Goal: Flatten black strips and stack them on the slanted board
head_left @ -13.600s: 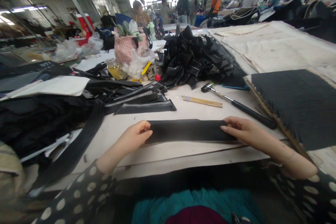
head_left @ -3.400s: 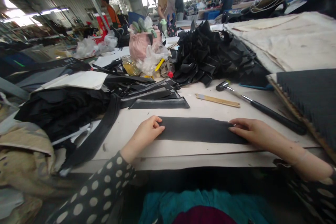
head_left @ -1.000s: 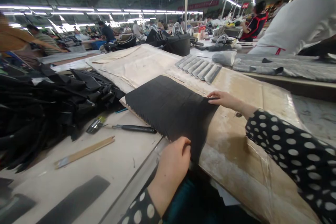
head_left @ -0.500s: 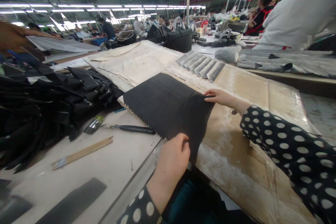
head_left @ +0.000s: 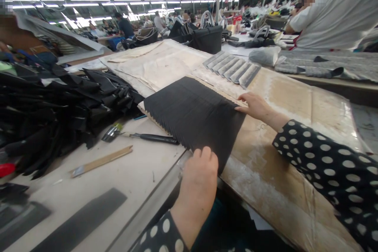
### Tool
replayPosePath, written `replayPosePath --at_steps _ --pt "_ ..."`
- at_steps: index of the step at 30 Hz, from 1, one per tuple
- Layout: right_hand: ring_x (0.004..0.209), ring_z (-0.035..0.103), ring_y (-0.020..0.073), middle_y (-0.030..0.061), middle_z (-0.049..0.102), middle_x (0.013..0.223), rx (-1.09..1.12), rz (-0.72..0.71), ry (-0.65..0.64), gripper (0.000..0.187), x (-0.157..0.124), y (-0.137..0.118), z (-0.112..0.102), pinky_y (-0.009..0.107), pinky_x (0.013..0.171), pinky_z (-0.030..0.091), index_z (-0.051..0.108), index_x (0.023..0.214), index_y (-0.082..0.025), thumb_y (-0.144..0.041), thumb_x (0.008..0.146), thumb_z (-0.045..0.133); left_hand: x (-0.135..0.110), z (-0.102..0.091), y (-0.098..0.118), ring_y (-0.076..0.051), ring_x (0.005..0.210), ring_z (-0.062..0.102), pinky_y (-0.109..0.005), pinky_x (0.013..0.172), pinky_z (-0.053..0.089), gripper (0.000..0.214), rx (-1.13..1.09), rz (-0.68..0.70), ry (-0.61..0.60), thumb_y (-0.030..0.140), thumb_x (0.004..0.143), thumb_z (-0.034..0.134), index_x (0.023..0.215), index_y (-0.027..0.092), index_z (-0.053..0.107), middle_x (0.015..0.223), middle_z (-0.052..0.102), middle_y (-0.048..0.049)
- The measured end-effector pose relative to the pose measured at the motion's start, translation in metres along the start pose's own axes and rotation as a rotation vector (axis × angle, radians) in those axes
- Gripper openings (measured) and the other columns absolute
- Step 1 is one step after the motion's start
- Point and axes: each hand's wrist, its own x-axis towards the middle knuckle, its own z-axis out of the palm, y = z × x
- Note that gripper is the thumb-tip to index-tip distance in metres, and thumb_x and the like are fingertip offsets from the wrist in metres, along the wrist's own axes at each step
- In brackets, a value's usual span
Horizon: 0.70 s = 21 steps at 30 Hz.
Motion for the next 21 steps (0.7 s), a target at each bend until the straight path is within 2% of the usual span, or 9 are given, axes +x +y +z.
replayPosePath --at_steps 2,5,8,11,14,17,19,21 --pt "0.084 0.055 0.0214 0.0080 0.060 0.088 -0.049 -0.080 0.028 0.018 -0.007 -0.010 0.003 0.033 0.076 0.043 0.058 0.090 -0.017 -0.028 0.078 0.049 -0.007 0.003 0.005 -0.019 0.077 0.055 -0.027 0.056 0.048 0.031 0.097 0.070 0.021 0.006 0.076 0.044 0.102 0.013 0.059 0.105 0.059 -0.0079" --pt "0.083 0.056 0.0192 0.0079 0.061 0.088 -0.102 -0.102 0.033 0.023 -0.018 -0.026 0.005 0.030 0.077 0.042 0.059 0.089 -0.017 -0.020 0.083 0.038 -0.021 0.009 0.011 -0.016 0.071 0.056 -0.026 0.052 0.049 0.041 0.210 0.097 0.031 0.005 0.076 0.042 0.116 0.008 0.052 0.123 0.051 -0.0130" --pt "0.086 0.056 0.0211 0.0091 0.061 0.095 -0.163 -0.112 0.009 0.031 -0.029 -0.035 0.002 0.032 0.079 0.043 0.059 0.097 -0.016 -0.034 0.086 0.036 -0.034 0.013 0.013 -0.015 0.067 0.056 -0.027 0.051 0.049 0.048 0.264 0.108 0.005 0.007 0.075 0.043 0.123 0.011 0.046 0.130 0.045 -0.0145" --pt "0.095 0.054 0.0242 0.0120 0.057 0.107 -0.181 -0.139 -0.051 0.049 -0.041 -0.040 0.000 0.034 0.083 0.042 0.054 0.110 -0.014 -0.051 0.084 0.035 -0.039 0.012 0.012 -0.016 0.069 0.057 -0.028 0.052 0.050 0.051 0.262 0.119 -0.030 0.007 0.076 0.041 0.126 0.012 0.043 0.133 0.040 -0.0140" --pt "0.106 0.049 0.0273 0.0166 0.051 0.117 -0.208 -0.116 -0.065 0.061 -0.050 -0.045 0.003 0.036 0.090 0.039 0.045 0.122 -0.009 -0.055 0.084 0.030 -0.038 0.009 0.009 -0.017 0.070 0.057 -0.029 0.053 0.051 0.052 0.206 0.116 -0.091 0.006 0.076 0.038 0.128 0.011 0.040 0.135 0.038 -0.0137" --pt "0.108 0.048 0.0283 0.0170 0.049 0.119 -0.199 -0.095 -0.099 0.062 -0.051 -0.046 0.005 0.038 0.092 0.038 0.043 0.124 -0.010 -0.055 0.084 0.028 -0.044 0.003 0.002 -0.017 0.076 0.058 -0.030 0.059 0.053 0.054 0.091 0.128 -0.137 0.004 0.076 0.036 0.129 0.012 0.038 0.138 0.034 -0.0116" --pt "0.108 0.048 0.0278 0.0158 0.050 0.119 -0.150 -0.074 -0.151 0.060 -0.046 -0.043 0.002 0.038 0.092 0.038 0.046 0.121 -0.013 -0.056 0.082 0.031 -0.060 -0.006 -0.007 -0.017 0.084 0.058 -0.030 0.067 0.053 0.056 -0.017 0.141 -0.129 0.003 0.075 0.037 0.129 0.016 0.037 0.140 0.031 -0.0082" --pt "0.111 0.046 0.0283 0.0161 0.048 0.122 -0.101 -0.031 -0.196 0.060 -0.039 -0.038 -0.004 0.038 0.094 0.038 0.050 0.117 -0.013 -0.058 0.078 0.038 -0.086 -0.019 -0.020 -0.017 0.094 0.057 -0.029 0.077 0.051 0.054 -0.140 0.140 -0.120 0.005 0.077 0.037 0.129 0.021 0.037 0.139 0.034 -0.0039"
